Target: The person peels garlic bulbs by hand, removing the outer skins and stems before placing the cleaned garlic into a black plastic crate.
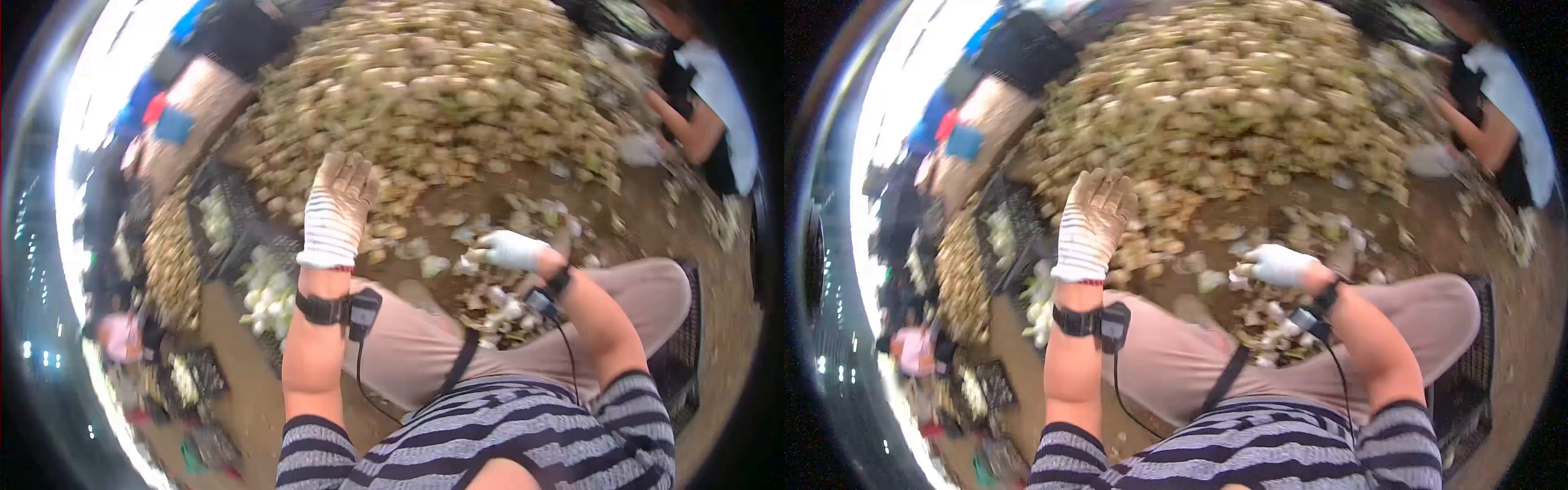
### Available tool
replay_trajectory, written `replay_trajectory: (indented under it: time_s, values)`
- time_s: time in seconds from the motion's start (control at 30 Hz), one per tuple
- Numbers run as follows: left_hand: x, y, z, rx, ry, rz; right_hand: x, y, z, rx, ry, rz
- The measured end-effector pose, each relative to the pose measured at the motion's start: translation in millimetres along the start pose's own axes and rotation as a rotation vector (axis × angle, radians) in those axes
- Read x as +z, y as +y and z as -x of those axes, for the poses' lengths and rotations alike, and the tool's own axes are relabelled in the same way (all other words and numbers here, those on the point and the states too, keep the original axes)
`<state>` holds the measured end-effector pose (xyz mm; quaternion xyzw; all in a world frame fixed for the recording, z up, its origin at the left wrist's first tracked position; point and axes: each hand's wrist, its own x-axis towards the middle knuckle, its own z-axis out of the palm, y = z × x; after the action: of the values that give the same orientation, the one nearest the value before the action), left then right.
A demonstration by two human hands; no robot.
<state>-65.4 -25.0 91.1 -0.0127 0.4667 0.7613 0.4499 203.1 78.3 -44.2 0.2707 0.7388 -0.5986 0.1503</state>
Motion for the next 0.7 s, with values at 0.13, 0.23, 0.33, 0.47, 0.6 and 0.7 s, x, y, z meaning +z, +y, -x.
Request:
replay_trajectory:
  time_s: [0.13, 0.23, 0.33, 0.47, 0.6, 0.7]
  values:
    - [40.9, -83.4, -4.4, -0.119, -0.307, -0.176, -37.4, 76.9, -11.0, 0.161, 0.313, 0.914]
    - [34.2, -107.5, -11.0, -0.113, -0.280, -0.412, -98.5, 114.2, 17.6, 0.369, 0.326, 0.709]
    - [18.9, -117.6, -21.1, -0.171, -0.246, -0.430, -151.0, 174.8, 41.8, 0.790, 0.576, 0.453]
    - [28.6, -126.1, -24.2, -0.213, -0.194, -0.510, -183.5, 243.7, 54.5, 0.939, 1.091, 0.266]
    - [38.2, -133.8, -19.3, -0.200, -0.184, -0.703, -192.2, 257.2, 63.0, 1.222, 0.988, 0.261]
    - [41.1, -138.4, -16.9, -0.204, -0.180, -0.809, -182.8, 325.8, 71.2, 1.334, 0.865, 0.056]
